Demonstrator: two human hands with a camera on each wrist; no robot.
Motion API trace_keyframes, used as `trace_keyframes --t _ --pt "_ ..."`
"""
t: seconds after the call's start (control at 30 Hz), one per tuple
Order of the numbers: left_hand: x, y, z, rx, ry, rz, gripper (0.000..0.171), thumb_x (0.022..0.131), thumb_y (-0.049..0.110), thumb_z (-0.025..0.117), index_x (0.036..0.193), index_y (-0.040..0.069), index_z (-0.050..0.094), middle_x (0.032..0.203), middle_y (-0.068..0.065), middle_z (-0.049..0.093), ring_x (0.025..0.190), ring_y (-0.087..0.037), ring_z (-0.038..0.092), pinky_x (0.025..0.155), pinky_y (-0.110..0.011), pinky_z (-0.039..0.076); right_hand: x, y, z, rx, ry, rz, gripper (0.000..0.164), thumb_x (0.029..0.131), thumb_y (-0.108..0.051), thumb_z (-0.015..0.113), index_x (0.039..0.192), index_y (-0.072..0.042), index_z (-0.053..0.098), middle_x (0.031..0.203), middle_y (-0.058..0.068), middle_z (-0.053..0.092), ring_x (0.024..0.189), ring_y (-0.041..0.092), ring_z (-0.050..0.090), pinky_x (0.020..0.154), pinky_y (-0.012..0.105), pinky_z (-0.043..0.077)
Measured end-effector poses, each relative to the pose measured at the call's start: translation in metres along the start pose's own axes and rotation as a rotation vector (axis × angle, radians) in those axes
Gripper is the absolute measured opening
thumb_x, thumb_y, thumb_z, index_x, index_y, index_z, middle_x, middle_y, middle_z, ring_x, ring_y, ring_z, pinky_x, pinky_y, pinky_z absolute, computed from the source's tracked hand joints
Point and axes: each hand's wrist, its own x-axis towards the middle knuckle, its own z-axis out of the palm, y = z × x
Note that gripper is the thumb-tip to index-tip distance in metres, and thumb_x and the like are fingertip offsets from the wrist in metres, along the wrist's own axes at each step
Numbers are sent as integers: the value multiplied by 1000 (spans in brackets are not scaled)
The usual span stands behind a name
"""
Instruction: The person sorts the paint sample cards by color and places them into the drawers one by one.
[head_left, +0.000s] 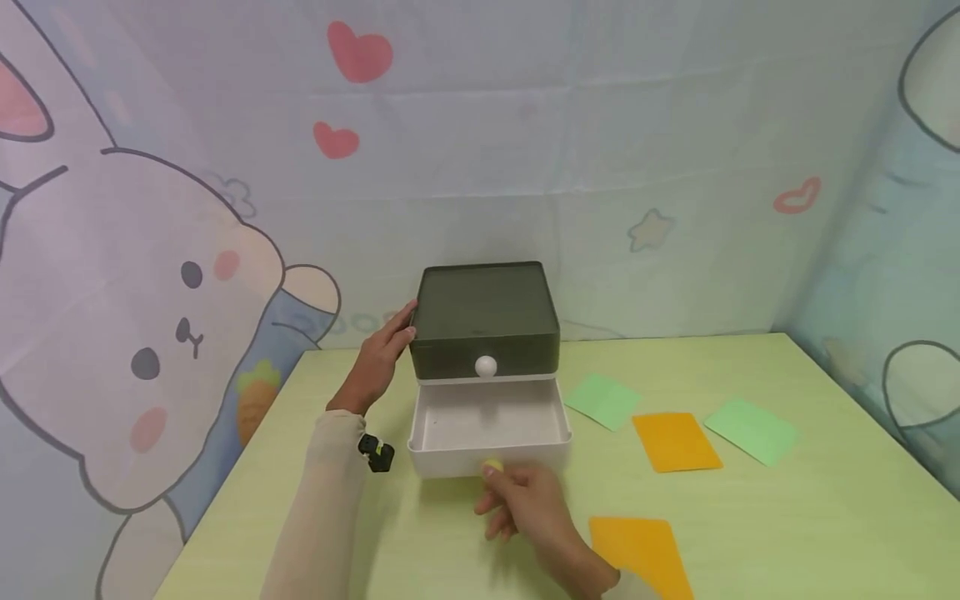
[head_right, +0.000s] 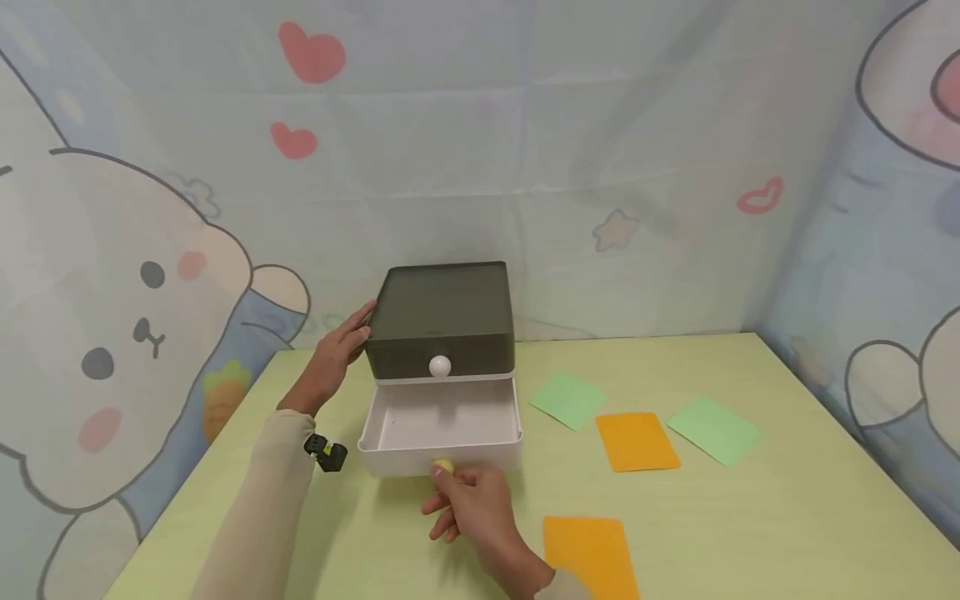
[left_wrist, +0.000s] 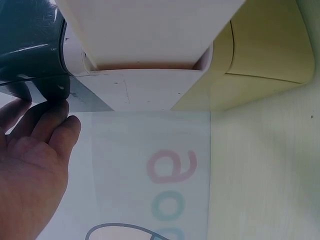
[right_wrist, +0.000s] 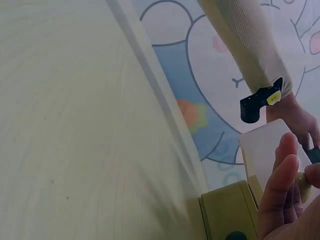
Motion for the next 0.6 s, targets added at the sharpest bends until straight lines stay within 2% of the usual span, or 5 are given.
trace_keyframes --t 0.23,0.3,0.4,0.5,0.6 --pt "1 -1 3 -10 -6 8 55 109 43 33 162 30 22 170 -7 19 157 -32 22 127 -52 25 -5 4 -9 -7 -65 20 42 97 -38 64 97 4 68 72 -1 73 49 9 63 46 19 48" --pt "1 -2 3 -13 -4 7 55 109 42 33 162 30 22 170 -7 19 157 -32 22 127 -52 25 -9 6 -16 -25 -148 37 41 97 -37 65 100 4 68 76 0 73 55 10 65 49 20 49" --pt "-1 -4 2 -20 0 4 55 109 41 33 162 29 21 170 -7 19 156 -32 22 127 -51 25 -21 6 -34 -112 -345 44 36 97 -32 66 106 3 69 84 3 75 64 11 67 53 22 52" --pt "-2 -3 1 -29 2 8 54 110 41 33 162 30 22 170 -7 18 156 -32 23 127 -50 25 -35 3 -58 -342 -523 -95 29 94 -27 70 108 -1 71 88 2 76 72 5 68 59 21 55" --pt "0 -2 1 -36 1 16 54 109 42 33 161 32 22 170 -6 18 156 -31 23 127 -50 25 -42 0 -86 -633 -528 -335 26 91 -27 74 107 -8 72 90 -3 75 77 -3 64 64 18 55"
